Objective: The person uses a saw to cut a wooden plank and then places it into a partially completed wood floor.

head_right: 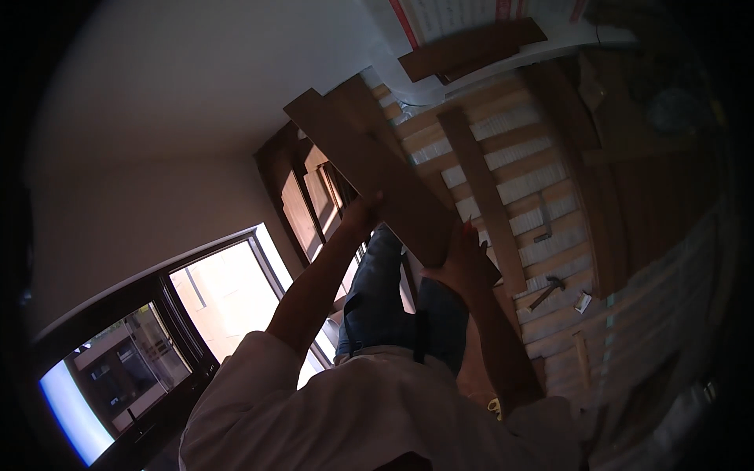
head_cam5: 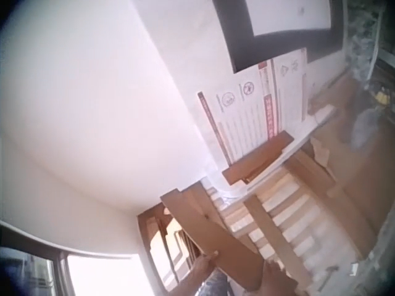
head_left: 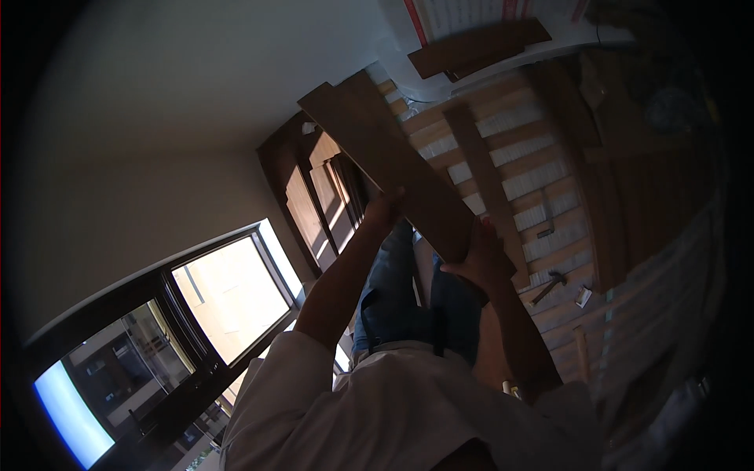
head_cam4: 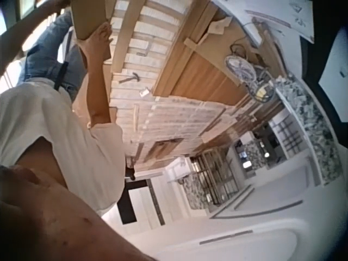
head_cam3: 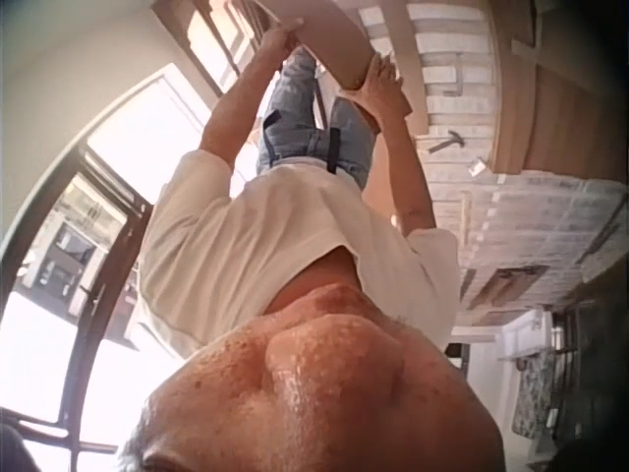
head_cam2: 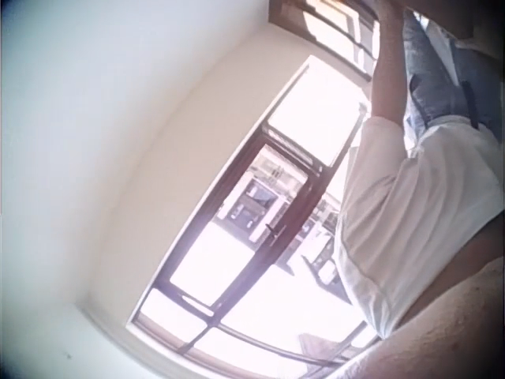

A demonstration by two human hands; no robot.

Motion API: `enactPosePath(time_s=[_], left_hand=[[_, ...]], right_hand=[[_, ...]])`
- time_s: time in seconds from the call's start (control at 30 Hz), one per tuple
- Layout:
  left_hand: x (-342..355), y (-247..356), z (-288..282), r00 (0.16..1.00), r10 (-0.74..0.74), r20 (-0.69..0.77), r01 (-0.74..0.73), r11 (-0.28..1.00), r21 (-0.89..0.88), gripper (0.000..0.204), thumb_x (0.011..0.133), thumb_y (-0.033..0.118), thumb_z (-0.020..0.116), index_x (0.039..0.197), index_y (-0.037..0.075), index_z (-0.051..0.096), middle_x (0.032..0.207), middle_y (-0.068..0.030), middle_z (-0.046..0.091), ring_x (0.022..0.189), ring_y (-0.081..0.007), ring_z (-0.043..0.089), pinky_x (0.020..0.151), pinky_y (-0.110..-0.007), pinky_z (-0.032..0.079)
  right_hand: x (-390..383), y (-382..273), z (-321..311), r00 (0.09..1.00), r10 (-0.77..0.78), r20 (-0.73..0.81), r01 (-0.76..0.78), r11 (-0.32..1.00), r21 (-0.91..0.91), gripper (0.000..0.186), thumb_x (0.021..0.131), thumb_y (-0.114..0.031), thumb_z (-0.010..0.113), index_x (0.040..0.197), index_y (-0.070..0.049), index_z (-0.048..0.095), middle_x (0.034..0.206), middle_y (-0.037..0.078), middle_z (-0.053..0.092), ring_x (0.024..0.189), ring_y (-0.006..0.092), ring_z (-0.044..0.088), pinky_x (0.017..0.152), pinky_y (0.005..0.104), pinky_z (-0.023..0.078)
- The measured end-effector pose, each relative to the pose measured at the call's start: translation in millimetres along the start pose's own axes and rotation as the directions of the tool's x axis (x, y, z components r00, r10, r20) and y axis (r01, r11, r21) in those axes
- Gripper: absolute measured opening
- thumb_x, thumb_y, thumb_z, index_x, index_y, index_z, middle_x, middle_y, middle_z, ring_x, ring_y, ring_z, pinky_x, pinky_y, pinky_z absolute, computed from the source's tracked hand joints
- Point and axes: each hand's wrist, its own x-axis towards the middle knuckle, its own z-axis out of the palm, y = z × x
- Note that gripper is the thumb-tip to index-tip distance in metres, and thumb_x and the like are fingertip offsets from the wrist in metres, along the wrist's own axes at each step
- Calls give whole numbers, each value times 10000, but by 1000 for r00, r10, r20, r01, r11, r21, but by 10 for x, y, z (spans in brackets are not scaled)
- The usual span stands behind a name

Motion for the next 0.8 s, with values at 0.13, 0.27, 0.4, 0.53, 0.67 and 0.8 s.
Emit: enactPosePath(time_s=[0.13, 0.27, 0.4, 0.53, 0.67, 0.8], left_hand=[[763, 127, -87, 997, -75, 24, 73, 995, 65, 547, 1025, 169, 615, 1512, 27, 411, 1420, -152, 562, 1250, -293, 590, 1028, -392, 542], [1959, -87, -508, 989, 137, 50, -146, 931, 336, 552, 1020, 151, 631, 1507, 22, 403, 1411, -198, 556, 1281, -364, 568, 1067, -444, 519], [3324, -230, -766, 999, -41, -27, 43, 995, 85, 598, 1033, 172, 613, 1559, 102, 337, 1502, -167, 479, 1325, -330, 534, 1013, -475, 547], [4749, -304, -1373, 993, -96, -63, 110, 956, 273, 574, 1023, 187, 646, 1526, 92, 386, 1478, -131, 508, 1266, -308, 568, 981, -432, 558], [5811, -367, -1693, 998, -45, -40, 60, 795, 604, 454, 1017, 210, 669, 1409, 33, 524, 1281, -129, 651, 1083, -273, 665, 962, -438, 554], [6521, -300, -1921, 995, 17, 94, -71, 784, 617, 443, 1013, 255, 682, 1365, 18, 557, 1149, -106, 695, 960, -239, 691, 895, -410, 576]], right_hand=[[710, -86, 135, 991, 90, 95, -99, 990, 100, 1402, 590, -567, 927, 1589, 46, 157, 1558, 342, 321, 1388, 496, 413, 1142, 598, 354], [1634, -44, 591, 980, 194, 42, -196, 978, 72, 1341, 570, -507, 941, 1556, 49, 222, 1524, 341, 373, 1363, 488, 442, 1125, 578, 379], [2883, 371, 1634, 967, 253, 39, -256, 959, 122, 1346, 574, -507, 943, 1562, 40, 210, 1536, 359, 350, 1367, 507, 429, 1120, 604, 368], [4032, 735, 2801, 975, 210, -68, -207, 977, 45, 1355, 628, -589, 901, 1588, 39, 179, 1510, 365, 370, 1341, 496, 446, 1124, 583, 364], [4903, 1003, 3676, 957, 273, -95, -263, 959, 102, 1355, 640, -606, 881, 1610, 8, 161, 1544, 367, 335, 1417, 503, 354, 1155, 587, 318], [5514, 1116, 4233, 947, 231, -223, -208, 971, 120, 1342, 651, -606, 874, 1598, 32, 168, 1570, 364, 299, 1423, 510, 351, 1170, 633, 264]])
